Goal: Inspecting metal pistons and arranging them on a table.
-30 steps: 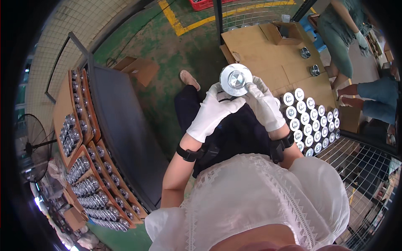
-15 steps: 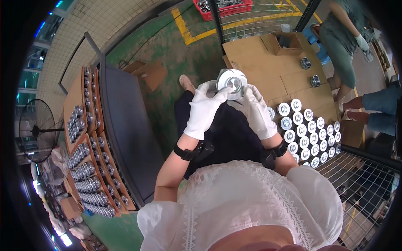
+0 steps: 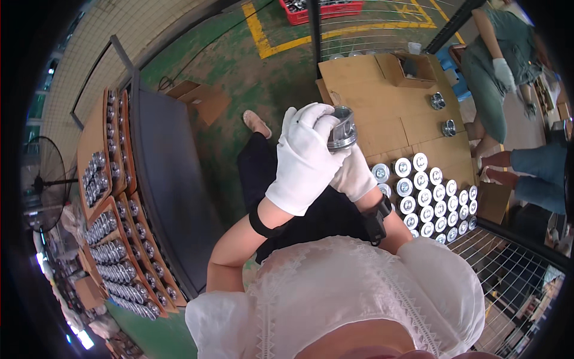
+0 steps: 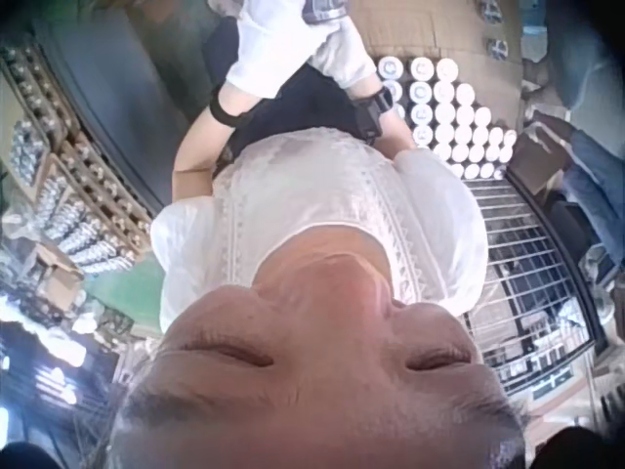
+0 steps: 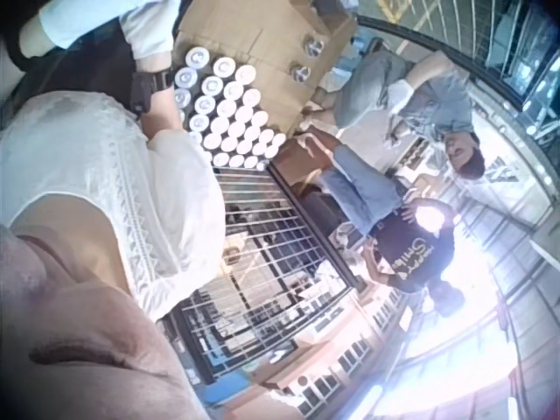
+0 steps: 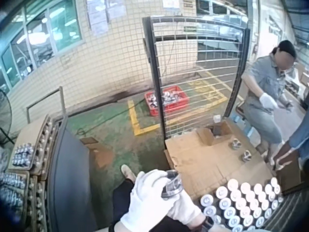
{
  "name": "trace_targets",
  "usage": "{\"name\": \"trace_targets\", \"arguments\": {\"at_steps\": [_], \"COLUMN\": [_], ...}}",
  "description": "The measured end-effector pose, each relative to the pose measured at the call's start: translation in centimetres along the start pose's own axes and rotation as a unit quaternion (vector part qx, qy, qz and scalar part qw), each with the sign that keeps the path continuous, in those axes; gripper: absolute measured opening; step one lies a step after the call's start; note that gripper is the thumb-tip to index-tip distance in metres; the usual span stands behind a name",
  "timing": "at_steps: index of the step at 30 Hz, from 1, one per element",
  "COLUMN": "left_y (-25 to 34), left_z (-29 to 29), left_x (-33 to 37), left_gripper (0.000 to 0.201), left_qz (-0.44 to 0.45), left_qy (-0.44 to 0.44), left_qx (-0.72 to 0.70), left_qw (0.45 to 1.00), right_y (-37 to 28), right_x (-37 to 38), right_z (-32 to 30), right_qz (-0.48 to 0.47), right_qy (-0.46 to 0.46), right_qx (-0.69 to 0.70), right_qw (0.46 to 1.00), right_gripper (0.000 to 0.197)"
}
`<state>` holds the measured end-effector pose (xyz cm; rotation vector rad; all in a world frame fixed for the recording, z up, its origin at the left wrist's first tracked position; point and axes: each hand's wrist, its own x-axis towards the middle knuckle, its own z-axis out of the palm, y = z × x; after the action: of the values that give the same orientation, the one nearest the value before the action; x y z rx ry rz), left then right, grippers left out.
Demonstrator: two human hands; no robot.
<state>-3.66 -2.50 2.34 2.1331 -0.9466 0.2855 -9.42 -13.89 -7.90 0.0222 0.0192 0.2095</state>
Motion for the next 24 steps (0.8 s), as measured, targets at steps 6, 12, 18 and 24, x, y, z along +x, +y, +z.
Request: {"name": "trace_targets", "arguments": {"at_steps": [6, 12, 18, 24], "left_y": [-2.0, -4.3, -3.9, -2.7], "left_z": [-1.1, -1.0, -1.2, -1.2], "left_x": [-1.5, -2.5, -2.0, -1.1], "left_gripper": [0.043, 0.045, 0.046, 0.046], "left_qz": [-0.063, -0.140, -0.126, -0.090], "left_qy": [0.001, -0.024, -0.012, -0.014], "left_qx": [-0.007, -0.088, -0.101, -0.074], "left_qw": [0.998, 0.986, 0.987, 0.993], "right_y": [-0.4, -0.4, -0.4, -0.1], "right_x": [0.6, 0.3, 1.0, 0.7], "right_z": [1.6, 3.6, 3.7, 1.9], "right_qz": [-0.028, -0.086, -0.041, 0.088], "right_qy": [0.030, 0.079, 0.055, 0.019], "right_qx": [-0.009, -0.237, -0.101, 0.183], "right_qw": [0.999, 0.964, 0.993, 0.979], "right_gripper": [0.052, 0.060, 0.054, 0.034]}}
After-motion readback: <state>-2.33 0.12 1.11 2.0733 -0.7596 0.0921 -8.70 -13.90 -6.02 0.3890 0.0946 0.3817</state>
